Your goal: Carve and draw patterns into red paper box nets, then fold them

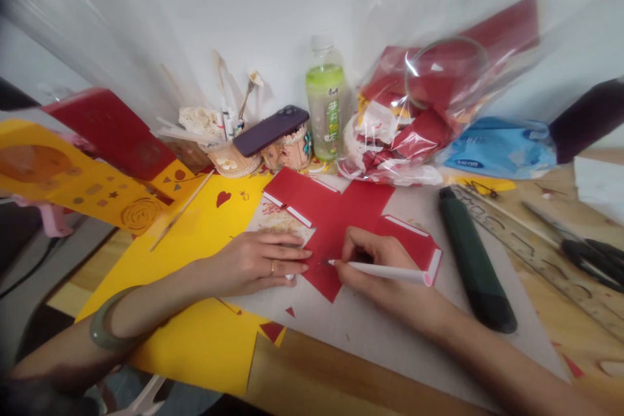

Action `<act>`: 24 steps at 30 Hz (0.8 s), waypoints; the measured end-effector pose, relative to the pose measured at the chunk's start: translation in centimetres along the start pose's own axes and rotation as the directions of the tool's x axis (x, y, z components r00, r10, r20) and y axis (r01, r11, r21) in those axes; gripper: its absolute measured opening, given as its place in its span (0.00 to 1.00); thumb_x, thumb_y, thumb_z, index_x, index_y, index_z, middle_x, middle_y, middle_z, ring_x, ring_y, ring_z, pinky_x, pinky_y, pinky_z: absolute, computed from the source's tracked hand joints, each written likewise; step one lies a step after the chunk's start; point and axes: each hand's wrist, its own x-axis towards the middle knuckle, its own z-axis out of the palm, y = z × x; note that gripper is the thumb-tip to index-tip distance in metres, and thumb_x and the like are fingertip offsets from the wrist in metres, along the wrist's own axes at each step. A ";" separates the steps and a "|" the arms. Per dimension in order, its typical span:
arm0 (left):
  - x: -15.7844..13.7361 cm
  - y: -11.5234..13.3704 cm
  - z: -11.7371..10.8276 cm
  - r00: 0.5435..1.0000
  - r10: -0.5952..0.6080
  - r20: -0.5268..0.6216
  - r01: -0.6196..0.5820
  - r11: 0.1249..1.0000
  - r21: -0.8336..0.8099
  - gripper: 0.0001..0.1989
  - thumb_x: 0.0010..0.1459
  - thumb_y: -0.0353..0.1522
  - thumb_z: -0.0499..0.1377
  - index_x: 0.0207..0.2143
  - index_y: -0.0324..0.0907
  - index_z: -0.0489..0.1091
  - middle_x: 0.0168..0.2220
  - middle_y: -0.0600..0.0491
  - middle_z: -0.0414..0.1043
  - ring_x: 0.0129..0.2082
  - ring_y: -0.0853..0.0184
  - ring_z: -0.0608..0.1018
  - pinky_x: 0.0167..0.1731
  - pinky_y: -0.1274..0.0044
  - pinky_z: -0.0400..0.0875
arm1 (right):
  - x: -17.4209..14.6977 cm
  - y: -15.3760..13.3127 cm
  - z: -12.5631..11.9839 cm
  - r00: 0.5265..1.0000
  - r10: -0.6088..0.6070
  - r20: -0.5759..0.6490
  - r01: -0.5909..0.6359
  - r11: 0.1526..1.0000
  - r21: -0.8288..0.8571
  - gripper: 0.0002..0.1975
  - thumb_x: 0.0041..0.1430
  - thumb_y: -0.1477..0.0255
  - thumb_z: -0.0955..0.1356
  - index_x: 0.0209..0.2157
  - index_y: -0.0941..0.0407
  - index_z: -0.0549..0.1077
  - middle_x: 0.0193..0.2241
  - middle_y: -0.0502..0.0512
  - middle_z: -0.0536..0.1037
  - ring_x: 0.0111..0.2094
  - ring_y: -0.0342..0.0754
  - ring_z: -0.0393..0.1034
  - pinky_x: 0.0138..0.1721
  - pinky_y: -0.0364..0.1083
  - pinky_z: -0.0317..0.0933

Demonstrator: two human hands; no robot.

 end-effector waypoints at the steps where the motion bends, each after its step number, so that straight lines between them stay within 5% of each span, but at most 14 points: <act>1: 0.0 0.0 0.0 1.000 -0.001 -0.002 0.001 1.000 -0.001 0.14 0.63 0.36 0.52 0.41 0.39 0.73 0.46 0.55 0.74 0.49 0.67 0.73 0.52 0.75 0.67 | 0.0 0.0 0.0 1.000 0.001 -0.001 -0.001 1.000 0.000 0.09 0.53 0.69 0.65 0.22 0.55 0.62 0.21 0.47 0.66 0.24 0.43 0.58 0.25 0.42 0.54; 24: -0.2 -0.2 0.2 1.000 0.000 -0.013 0.000 1.000 -0.018 0.13 0.63 0.36 0.53 0.41 0.39 0.73 0.46 0.54 0.74 0.50 0.67 0.73 0.52 0.76 0.67 | -0.2 0.0 0.0 1.000 0.002 0.029 -0.002 1.000 -0.001 0.10 0.56 0.68 0.65 0.23 0.55 0.62 0.22 0.47 0.66 0.25 0.43 0.58 0.25 0.42 0.54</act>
